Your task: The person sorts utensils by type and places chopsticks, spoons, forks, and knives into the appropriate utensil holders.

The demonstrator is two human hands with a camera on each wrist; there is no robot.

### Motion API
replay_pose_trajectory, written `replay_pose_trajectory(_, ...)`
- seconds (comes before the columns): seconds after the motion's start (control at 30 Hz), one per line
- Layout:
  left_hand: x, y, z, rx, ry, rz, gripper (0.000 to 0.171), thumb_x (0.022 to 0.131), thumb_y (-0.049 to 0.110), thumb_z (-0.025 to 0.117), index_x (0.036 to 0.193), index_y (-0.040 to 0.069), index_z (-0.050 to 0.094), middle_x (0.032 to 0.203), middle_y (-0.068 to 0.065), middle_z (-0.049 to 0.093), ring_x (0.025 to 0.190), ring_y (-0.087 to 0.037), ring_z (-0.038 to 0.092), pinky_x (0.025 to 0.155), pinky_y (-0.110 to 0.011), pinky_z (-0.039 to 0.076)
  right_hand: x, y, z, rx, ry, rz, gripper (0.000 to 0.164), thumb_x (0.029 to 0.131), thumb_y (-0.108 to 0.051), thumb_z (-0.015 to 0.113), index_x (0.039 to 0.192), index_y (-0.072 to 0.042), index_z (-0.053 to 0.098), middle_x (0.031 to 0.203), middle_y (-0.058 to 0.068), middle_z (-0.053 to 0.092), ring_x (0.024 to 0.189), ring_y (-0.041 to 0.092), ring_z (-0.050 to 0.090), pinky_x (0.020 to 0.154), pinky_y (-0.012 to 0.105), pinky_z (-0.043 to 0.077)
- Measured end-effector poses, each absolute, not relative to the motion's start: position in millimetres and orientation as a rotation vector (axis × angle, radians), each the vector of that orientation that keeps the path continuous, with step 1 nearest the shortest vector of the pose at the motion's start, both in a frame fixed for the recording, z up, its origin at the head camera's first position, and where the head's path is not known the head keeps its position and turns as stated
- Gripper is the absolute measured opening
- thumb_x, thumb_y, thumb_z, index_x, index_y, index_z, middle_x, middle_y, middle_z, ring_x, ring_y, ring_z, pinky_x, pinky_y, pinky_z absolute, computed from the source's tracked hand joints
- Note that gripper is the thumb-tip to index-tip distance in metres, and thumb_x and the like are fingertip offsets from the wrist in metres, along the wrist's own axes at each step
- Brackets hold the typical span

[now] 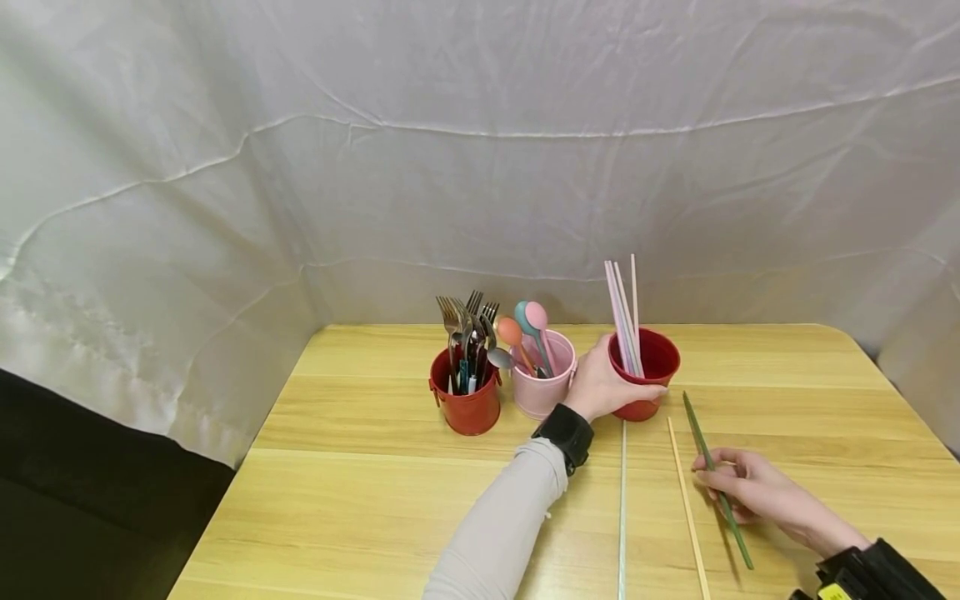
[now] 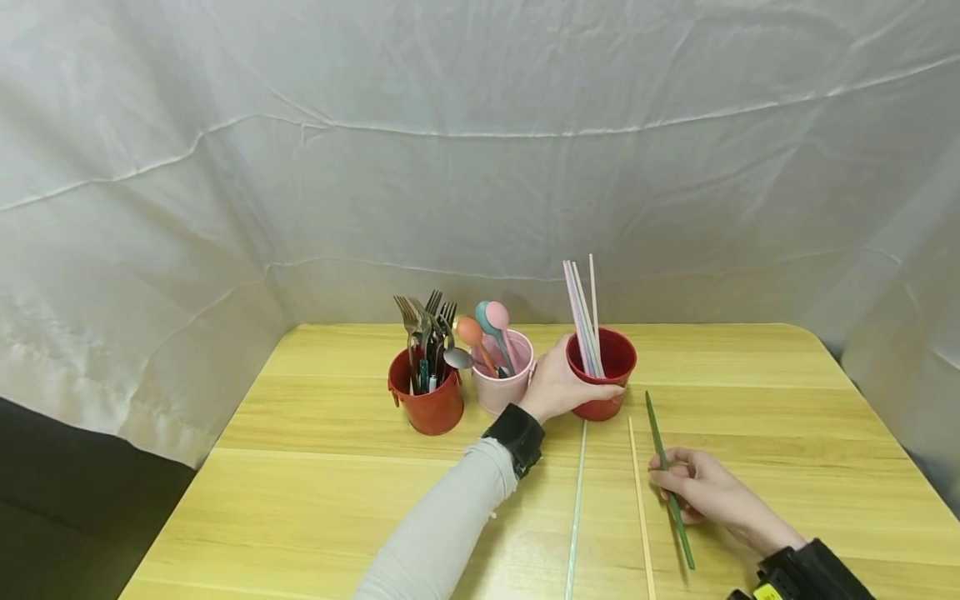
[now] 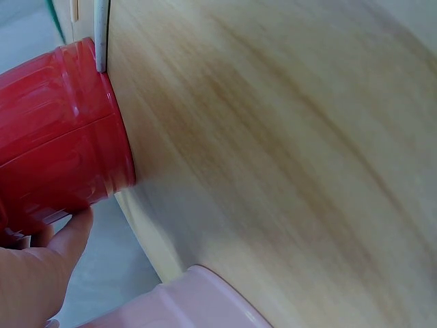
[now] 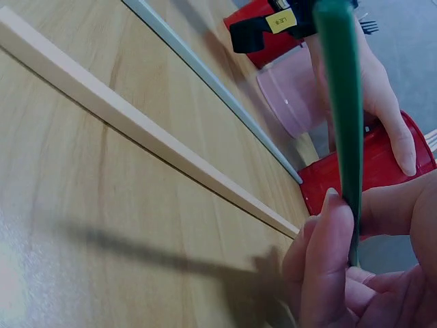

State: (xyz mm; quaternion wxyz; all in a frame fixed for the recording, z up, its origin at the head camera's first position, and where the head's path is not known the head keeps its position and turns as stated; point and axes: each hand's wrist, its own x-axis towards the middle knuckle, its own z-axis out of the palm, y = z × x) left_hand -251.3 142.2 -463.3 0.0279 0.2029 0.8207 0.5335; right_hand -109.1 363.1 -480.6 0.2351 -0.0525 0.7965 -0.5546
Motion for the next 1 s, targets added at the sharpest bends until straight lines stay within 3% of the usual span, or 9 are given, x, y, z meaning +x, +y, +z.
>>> replay_pose_trajectory(0.23, -251.7, 141.9, -463.7, 0.634, 2.535, 1.65, 0.085, 0.068, 0.039, 0.093, 0.139, 0.026, 0.048, 0.128, 0.007, 0.067, 0.113, -0.005, 0.063, 0.097, -0.021, 0.052, -112.7, 360.4, -472.3, -0.158, 2.334, -1.532, 0.029, 0.106, -0.017, 0.05, 0.121, 0.007, 0.049, 0.075, -0.012, 0.062, 0.057, 0.0, 0.048, 0.052, 0.022, 0.05)
replay_pose_trajectory(0.53, -251.6, 142.1, -463.5, 0.63, 2.544, 1.646, 0.085, 0.068, 0.039, 0.093, 0.139, 0.025, 0.049, 0.128, 0.007, 0.067, 0.113, -0.005, 0.063, 0.097, -0.021, 0.052, -122.0, 349.4, -444.4, -0.031, 2.621, -1.449, 0.04, 0.106, -0.022, 0.051, 0.13, 0.008, 0.045, 0.079, -0.008, 0.066, 0.067, 0.005, 0.06, 0.061, 0.03, 0.057)
replay_pose_trajectory(1.0, -251.2, 142.4, -463.4, 0.618, 2.526, 1.656, 0.083, 0.068, 0.04, 0.093, 0.138, 0.027, 0.049, 0.128, 0.008, 0.067, 0.111, -0.004, 0.063, 0.098, -0.022, 0.052, -148.6, 339.7, -395.2, -0.224, 3.029, -1.54, 0.027, 0.103, -0.012, 0.056, 0.123, 0.005, 0.05, 0.071, -0.018, 0.061, 0.061, 0.003, 0.064, 0.057, 0.02, 0.056)
